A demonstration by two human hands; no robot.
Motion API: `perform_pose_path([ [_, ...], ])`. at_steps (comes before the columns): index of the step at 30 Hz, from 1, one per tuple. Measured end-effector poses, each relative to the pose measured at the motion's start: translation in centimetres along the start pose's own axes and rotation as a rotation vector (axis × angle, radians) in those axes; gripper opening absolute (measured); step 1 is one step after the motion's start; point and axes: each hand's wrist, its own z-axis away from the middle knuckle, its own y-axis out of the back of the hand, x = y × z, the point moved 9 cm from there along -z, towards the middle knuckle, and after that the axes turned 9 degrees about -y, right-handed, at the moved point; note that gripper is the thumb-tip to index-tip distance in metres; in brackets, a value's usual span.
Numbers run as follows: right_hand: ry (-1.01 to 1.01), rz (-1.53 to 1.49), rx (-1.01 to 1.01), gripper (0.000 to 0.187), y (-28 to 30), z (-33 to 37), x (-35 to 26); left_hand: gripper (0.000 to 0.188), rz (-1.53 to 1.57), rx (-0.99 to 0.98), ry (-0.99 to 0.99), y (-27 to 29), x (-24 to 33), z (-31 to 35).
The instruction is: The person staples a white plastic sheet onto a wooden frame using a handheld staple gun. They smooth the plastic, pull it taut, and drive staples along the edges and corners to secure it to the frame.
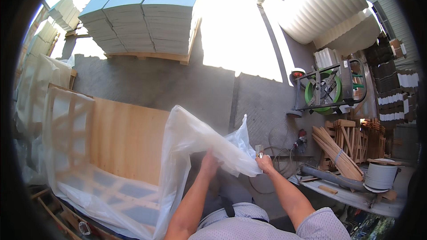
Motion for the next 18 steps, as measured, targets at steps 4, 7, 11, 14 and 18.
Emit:
perform_pose_path([
  [4,-0.019,0.035,-0.071,0.05,-2.7,2.0,2.7,0.054,-0.431,0.21,-0.151,0.0,-0.7,0.7],
  [7,0.024,0.174,-0.167,0.049,-5.8,3.0,4.0,0.045,-0.512,0.402,-0.274,1.5,-0.4,3.9],
  [11,0.11,0.23,-0.244,0.046,-7.7,3.9,5.1,0.043,-0.092,0.46,-0.391,3.8,-0.3,9.1],
  [14,0.219,0.282,-0.278,0.042,-8.4,5.1,4.8,0.038,0.014,0.419,-0.338,4.8,-0.8,11.9],
  [18,0.366,0.365,-0.326,0.037,-10.0,7.3,3.8,0.054,-0.044,0.19,-0.303,2.6,-1.8,13.2],
])
